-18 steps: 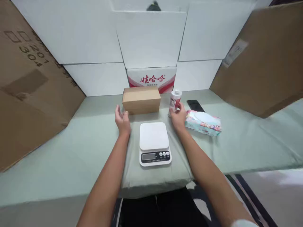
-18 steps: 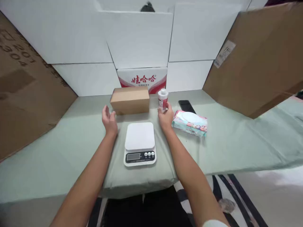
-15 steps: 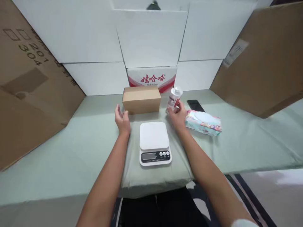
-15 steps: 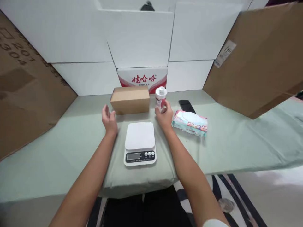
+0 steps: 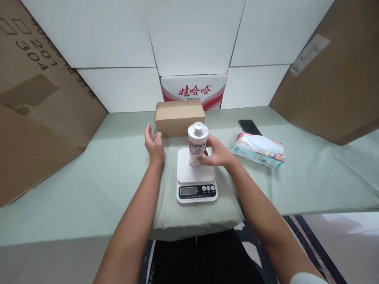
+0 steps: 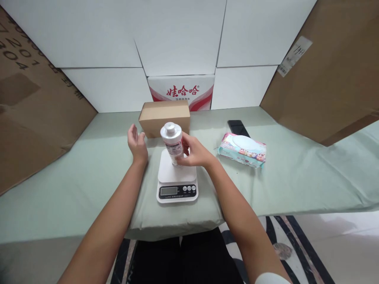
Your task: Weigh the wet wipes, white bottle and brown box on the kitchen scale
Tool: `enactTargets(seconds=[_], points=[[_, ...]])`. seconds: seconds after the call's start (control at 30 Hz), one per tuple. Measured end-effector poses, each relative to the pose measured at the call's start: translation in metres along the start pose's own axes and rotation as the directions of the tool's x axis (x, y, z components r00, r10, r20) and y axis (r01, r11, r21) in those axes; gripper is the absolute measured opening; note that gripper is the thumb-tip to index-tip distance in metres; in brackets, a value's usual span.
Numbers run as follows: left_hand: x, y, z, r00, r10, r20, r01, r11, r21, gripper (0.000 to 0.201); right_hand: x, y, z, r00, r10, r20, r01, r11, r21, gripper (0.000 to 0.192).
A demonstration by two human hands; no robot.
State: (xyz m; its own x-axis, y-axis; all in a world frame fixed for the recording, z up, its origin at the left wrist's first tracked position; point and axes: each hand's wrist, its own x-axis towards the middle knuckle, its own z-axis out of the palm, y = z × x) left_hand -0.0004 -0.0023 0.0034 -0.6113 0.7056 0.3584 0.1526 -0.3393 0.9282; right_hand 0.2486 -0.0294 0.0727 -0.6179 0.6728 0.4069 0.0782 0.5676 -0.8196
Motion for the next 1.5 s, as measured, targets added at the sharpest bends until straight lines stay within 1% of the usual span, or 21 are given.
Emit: enactTargets(seconds=[0.17, 0.23, 0.33, 0.4, 0.5, 0.7, 0.73, 0.77, 0.83, 0.87, 0.9, 0.97, 1.03, 1.07, 1.13, 1.3, 1.37, 1.5], points=[[0.000, 0.001, 0.000, 1.000, 0.003, -0.003, -0.003, 1.000, 0.008, 0.060, 0.001, -0.002, -0.005, 0.998, 0.035, 0.057, -0.035, 0.999, -0.008, 0.040], [0.001, 0.000, 0.000, 1.000, 0.002, -0.008, -0.002, 1.000, 0.010, 0.060, 0.001, -0.002, -0.009, 0.997, 0.032, 0.067, -0.032, 0.999, -0.005, 0.045], [0.001, -0.001, 0.000, 1.000, 0.000, -0.016, 0.000, 1.000, -0.004, 0.062, 0.000, 0.001, -0.018, 1.000, 0.008, 0.018, -0.008, 1.000, 0.026, 0.057], [0.001, -0.001, 0.000, 1.000, 0.000, -0.016, -0.001, 1.000, -0.017, 0.063, -0.001, 0.005, -0.022, 1.000, -0.006, -0.010, 0.007, 0.999, 0.048, 0.059], [0.001, 0.000, 0.000, 1.000, 0.000, -0.017, -0.001, 1.000, -0.024, 0.064, -0.001, 0.007, -0.024, 1.000, -0.018, 0.002, 0.018, 0.998, 0.052, 0.051], [0.000, 0.002, -0.001, 1.000, -0.012, -0.019, 0.012, 0.999, -0.034, 0.064, 0.001, 0.003, -0.014, 0.997, 0.013, 0.078, -0.018, 0.998, 0.061, 0.031], [0.000, 0.002, -0.001, 1.000, -0.013, -0.018, 0.012, 0.999, -0.031, 0.064, 0.001, 0.004, -0.013, 0.997, 0.022, 0.072, -0.026, 0.997, 0.069, 0.030], [0.000, 0.002, -0.001, 1.000, -0.012, -0.015, 0.012, 1.000, -0.026, 0.063, 0.002, 0.006, -0.013, 0.999, 0.031, 0.038, -0.034, 0.996, 0.080, 0.030], [0.001, 0.001, -0.001, 1.000, -0.012, -0.012, 0.012, 1.000, -0.012, 0.062, 0.003, 0.013, -0.014, 0.992, 0.053, -0.115, -0.040, 0.993, 0.109, 0.035], [0.001, 0.001, -0.001, 1.000, -0.013, -0.013, 0.013, 1.000, -0.005, 0.061, 0.003, 0.017, -0.015, 0.973, 0.064, -0.220, -0.038, 0.992, 0.120, 0.038], [0.001, 0.001, 0.000, 1.000, -0.015, -0.015, 0.015, 1.000, -0.001, 0.061, 0.004, 0.022, -0.017, 0.943, 0.079, -0.324, -0.042, 0.992, 0.121, 0.041], [0.001, 0.001, 0.000, 1.000, -0.019, -0.016, 0.018, 1.000, -0.007, 0.062, 0.005, 0.030, -0.021, 0.862, 0.110, -0.496, -0.079, 0.993, 0.083, 0.043], [0.001, 0.001, 0.000, 1.000, -0.022, -0.011, 0.022, 1.000, -0.020, 0.062, 0.005, 0.038, -0.025, 0.789, 0.133, -0.600, -0.149, 0.989, 0.024, 0.043], [0.001, 0.002, 0.000, 1.000, -0.024, -0.008, 0.024, 0.999, -0.023, 0.062, 0.005, 0.041, -0.026, 0.761, 0.142, -0.633, -0.182, 0.983, 0.001, 0.043], [0.000, 0.003, 0.000, 0.999, -0.033, -0.010, 0.032, 0.999, -0.020, 0.061, 0.004, 0.047, -0.028, 0.721, 0.154, -0.676, -0.229, 0.973, -0.021, 0.044], [0.000, 0.004, 0.001, 0.999, -0.045, -0.025, 0.044, 0.999, -0.022, 0.060, 0.005, 0.062, -0.032, 0.660, 0.175, -0.731, -0.256, 0.967, 0.000, 0.049], [0.001, 0.003, 0.001, 0.999, -0.041, -0.021, 0.041, 0.999, -0.028, 0.061, 0.006, 0.067, -0.034, 0.646, 0.180, -0.742, -0.263, 0.965, 0.005, 0.051], [0.002, 0.001, 0.000, 0.999, -0.033, -0.023, 0.032, 0.999, -0.037, 0.061, 0.008, 0.076, -0.037, 0.634, 0.160, -0.757, -0.254, 0.967, -0.009, 0.051]])
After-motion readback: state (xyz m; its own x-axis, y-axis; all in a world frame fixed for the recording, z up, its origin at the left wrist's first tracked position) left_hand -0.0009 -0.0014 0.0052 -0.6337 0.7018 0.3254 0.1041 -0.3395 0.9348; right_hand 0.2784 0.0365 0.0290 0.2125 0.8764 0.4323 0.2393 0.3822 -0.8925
